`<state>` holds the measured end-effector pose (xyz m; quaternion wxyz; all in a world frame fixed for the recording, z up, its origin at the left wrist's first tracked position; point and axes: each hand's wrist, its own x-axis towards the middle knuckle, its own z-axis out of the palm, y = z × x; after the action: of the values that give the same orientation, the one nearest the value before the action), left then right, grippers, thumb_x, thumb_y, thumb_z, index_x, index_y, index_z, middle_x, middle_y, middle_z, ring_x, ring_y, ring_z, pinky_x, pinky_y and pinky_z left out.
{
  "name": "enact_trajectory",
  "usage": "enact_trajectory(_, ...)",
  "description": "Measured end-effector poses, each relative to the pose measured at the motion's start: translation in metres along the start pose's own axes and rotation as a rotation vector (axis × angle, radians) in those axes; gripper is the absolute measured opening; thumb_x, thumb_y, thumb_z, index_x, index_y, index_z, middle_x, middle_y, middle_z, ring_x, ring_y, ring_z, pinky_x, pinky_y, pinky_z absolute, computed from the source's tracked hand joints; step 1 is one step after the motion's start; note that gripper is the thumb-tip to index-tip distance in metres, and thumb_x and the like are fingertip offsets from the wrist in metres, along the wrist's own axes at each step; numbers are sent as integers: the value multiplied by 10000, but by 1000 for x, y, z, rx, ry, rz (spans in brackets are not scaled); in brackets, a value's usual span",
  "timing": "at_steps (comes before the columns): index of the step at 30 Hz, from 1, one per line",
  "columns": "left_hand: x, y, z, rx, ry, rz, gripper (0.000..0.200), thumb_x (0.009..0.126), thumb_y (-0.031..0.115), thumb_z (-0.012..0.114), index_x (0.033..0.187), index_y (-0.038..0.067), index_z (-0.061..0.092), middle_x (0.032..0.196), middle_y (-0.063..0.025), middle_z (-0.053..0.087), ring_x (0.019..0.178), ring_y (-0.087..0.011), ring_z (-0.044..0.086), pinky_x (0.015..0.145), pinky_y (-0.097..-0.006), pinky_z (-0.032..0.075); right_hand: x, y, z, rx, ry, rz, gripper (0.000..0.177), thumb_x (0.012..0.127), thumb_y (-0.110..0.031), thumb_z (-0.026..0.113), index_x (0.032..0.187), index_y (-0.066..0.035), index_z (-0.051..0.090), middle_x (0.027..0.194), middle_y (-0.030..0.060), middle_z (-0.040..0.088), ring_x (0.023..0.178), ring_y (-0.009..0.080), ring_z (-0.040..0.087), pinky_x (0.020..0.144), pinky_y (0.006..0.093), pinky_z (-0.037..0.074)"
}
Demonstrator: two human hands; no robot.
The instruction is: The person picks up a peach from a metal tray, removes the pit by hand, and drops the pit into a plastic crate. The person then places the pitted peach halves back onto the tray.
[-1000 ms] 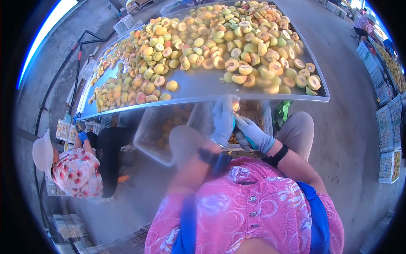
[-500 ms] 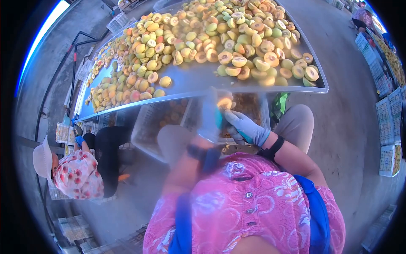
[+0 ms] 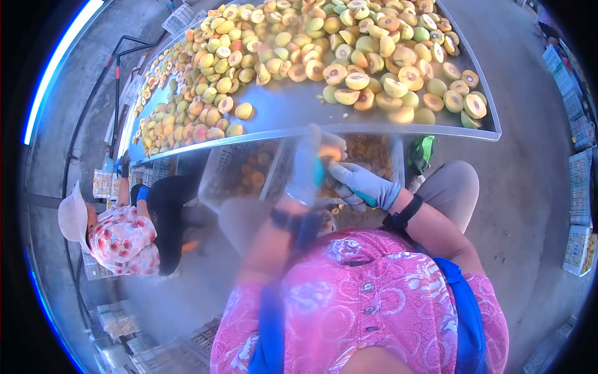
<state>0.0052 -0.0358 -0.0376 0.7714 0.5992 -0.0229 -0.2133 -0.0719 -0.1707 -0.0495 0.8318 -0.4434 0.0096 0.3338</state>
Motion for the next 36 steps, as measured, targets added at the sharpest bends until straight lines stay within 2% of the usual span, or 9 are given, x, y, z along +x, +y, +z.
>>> enact_trajectory(4,3,6,-1,141,-127,18,651,960,555,381,729,1,633,748,-108,641,675,-189,610,664,-293,489,0,3,-16,72,-94,87,366,952,-492,479,1058,-146,530,665,-75,459,476,30,392,380,199,296)
enact_trajectory(7,8,4,-8,100,-207,-62,653,963,545,385,718,-4,641,743,-105,641,680,-180,608,677,-291,484,1,3,-12,116,-67,79,403,954,-540,435,955,-141,494,545,-59,368,349,54,317,296,220,242)
enact_trajectory(9,14,1,-11,113,-248,-67,658,963,546,384,721,-7,646,740,-101,639,684,-178,608,686,-292,482,5,7,-16,-117,6,73,453,967,-448,475,1274,-116,488,919,-32,556,693,36,497,524,186,404)
enact_trajectory(12,12,-4,-12,509,-232,128,678,941,594,399,764,-7,659,748,-103,659,689,-157,616,665,-272,495,0,3,-6,-60,9,16,355,975,-424,466,1176,-137,526,777,-47,533,572,32,470,439,193,367)
enact_trajectory(18,-1,-10,-31,321,-244,-127,658,943,585,405,778,1,662,756,-103,658,703,-159,609,673,-276,493,5,13,-10,335,-262,245,291,975,-450,457,953,-164,509,535,-88,314,352,22,264,301,200,175)
enact_trajectory(23,-11,-15,-23,-381,-262,-199,591,899,611,472,745,54,597,762,-80,615,708,-220,600,678,-333,514,12,22,-13,573,-489,296,315,996,-434,415,952,-135,505,549,-85,293,361,16,245,298,193,159)
enact_trajectory(27,-7,-18,-17,-521,-72,-163,538,886,593,515,773,73,592,790,-71,605,751,-227,600,704,-359,527,16,21,-14,787,-688,287,348,1009,-429,375,944,-112,501,552,-82,280,355,20,249,286,190,158)
enact_trajectory(32,-4,3,-54,-666,75,65,419,927,469,542,856,65,627,855,-64,630,815,-203,606,786,-341,523,16,23,-16,840,-597,180,374,1007,-440,362,958,-100,510,578,-67,336,357,34,292,279,201,212)
enact_trajectory(36,3,41,-133,287,422,317,368,945,308,559,1123,-10,605,1071,-100,640,967,-169,600,840,-294,490,39,58,-44,834,-137,166,355,972,-481,435,902,-144,518,602,-61,397,404,61,373,329,249,280)
